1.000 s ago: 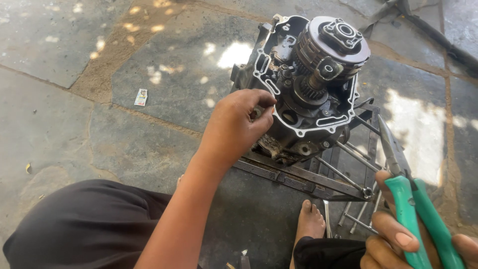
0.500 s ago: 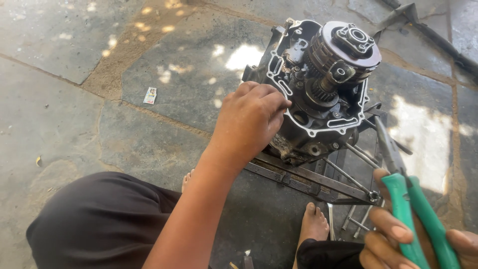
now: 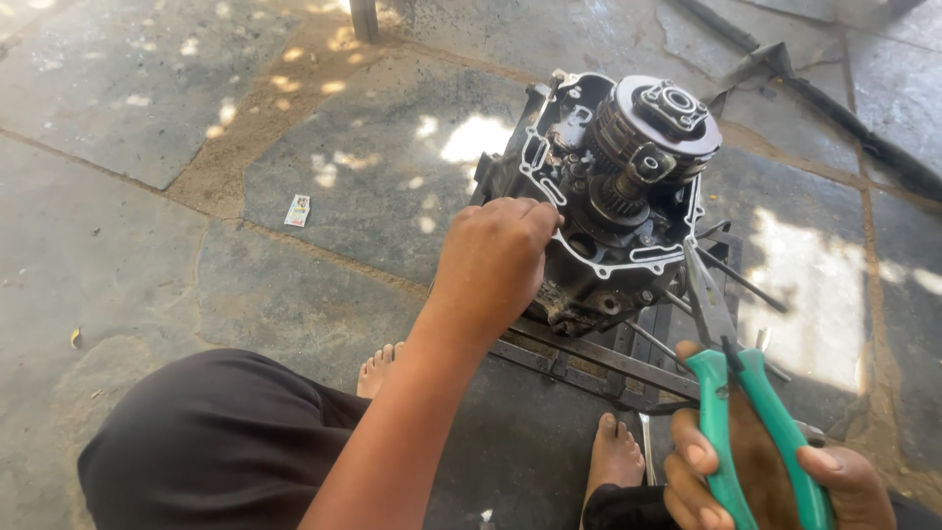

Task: Using pliers to manipulate and repair internal motorcycle engine components.

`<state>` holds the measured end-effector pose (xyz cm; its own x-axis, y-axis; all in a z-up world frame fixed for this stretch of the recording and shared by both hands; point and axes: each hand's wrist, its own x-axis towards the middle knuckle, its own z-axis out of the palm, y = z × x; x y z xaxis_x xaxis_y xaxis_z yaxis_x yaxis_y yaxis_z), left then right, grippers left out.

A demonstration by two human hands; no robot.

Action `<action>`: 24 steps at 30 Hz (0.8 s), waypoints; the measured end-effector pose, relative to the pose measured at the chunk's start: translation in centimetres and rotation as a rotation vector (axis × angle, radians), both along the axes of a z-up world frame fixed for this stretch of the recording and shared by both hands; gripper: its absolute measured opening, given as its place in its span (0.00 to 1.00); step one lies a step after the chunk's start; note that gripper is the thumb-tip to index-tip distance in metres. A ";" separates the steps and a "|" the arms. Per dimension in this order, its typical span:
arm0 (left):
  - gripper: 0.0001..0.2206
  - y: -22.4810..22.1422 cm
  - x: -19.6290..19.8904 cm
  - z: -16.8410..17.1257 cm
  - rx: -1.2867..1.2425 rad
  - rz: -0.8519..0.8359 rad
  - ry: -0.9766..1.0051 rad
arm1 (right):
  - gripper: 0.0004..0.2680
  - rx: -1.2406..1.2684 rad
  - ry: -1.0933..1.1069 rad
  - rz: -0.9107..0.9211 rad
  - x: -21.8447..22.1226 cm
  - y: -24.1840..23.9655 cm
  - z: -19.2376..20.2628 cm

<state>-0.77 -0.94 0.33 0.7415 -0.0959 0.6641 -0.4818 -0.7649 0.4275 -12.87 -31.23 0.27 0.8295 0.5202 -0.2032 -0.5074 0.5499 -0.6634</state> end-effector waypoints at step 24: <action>0.08 1.1 0.9 0.6 -0.416 -0.015 0.294 | 0.32 -1.314 -0.365 0.014 5.1 5.3 2.6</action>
